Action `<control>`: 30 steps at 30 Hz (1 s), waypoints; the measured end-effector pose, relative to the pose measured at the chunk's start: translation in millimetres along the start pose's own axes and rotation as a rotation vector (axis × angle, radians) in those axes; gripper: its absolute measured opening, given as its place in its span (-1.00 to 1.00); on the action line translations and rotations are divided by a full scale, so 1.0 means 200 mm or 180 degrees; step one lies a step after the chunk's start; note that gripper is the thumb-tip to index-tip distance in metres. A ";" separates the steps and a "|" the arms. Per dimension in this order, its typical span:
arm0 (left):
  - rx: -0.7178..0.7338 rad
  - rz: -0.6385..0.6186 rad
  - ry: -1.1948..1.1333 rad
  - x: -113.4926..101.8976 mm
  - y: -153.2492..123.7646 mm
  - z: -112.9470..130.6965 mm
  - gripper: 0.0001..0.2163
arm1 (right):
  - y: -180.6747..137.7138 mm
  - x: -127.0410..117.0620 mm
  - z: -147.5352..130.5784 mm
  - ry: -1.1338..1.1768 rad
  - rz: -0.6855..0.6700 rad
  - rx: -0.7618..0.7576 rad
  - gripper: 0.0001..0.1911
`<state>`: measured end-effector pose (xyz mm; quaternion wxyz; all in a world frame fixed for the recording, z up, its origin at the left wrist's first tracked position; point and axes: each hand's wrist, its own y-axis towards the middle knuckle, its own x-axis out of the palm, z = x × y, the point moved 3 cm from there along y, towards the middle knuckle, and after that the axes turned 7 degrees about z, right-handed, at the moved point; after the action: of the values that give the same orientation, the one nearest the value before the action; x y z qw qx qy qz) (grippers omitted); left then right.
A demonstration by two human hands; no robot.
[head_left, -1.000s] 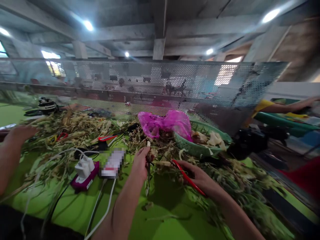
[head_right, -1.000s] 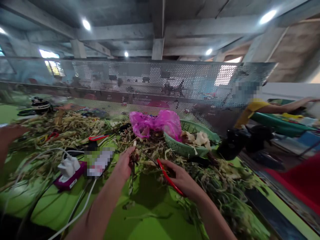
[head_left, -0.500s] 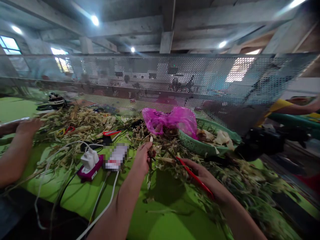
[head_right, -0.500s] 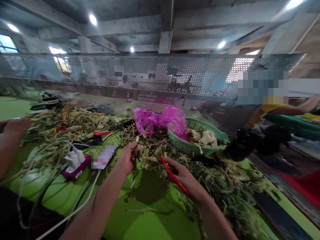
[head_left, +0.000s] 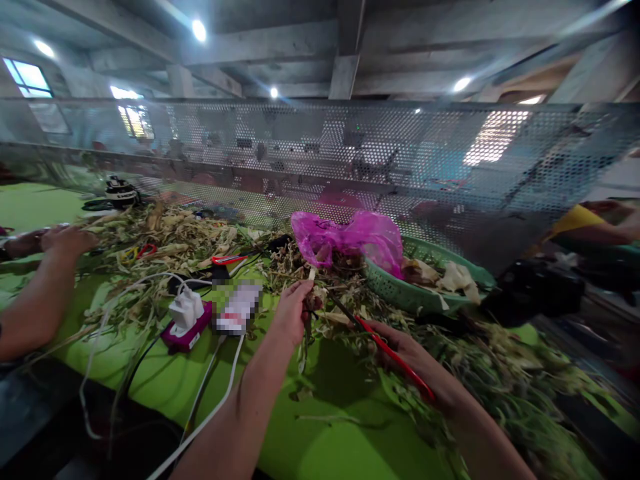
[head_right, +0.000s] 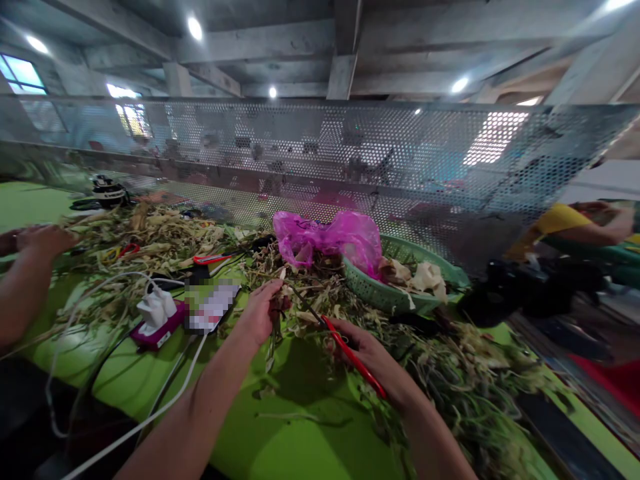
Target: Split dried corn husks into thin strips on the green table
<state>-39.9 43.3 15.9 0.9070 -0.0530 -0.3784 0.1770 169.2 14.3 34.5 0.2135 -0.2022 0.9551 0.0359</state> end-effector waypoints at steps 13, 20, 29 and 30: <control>-0.0086 -0.0320 0.0110 0.01 -0.01 -0.05 -0.78 | 0.04 0.01 0.03 -0.0281 0.0432 -0.0380 -0.39; -0.0175 -0.0294 0.0113 0.02 -0.03 -0.03 -0.77 | 0.04 0.01 0.03 -0.0693 0.0711 -0.0471 -0.45; -0.0125 -0.0245 -0.0033 0.01 -0.02 0.00 -0.78 | 0.03 0.00 0.01 -0.0900 0.0814 -0.0601 -0.49; -0.0116 -0.0226 -0.0022 0.01 -0.02 0.00 -0.78 | 0.03 0.00 0.00 -0.0890 0.0802 -0.0595 -0.48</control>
<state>-38.4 40.3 18.1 0.9103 -0.0554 -0.3863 0.1379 166.0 20.2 33.2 0.3181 -0.0932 0.9264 0.1784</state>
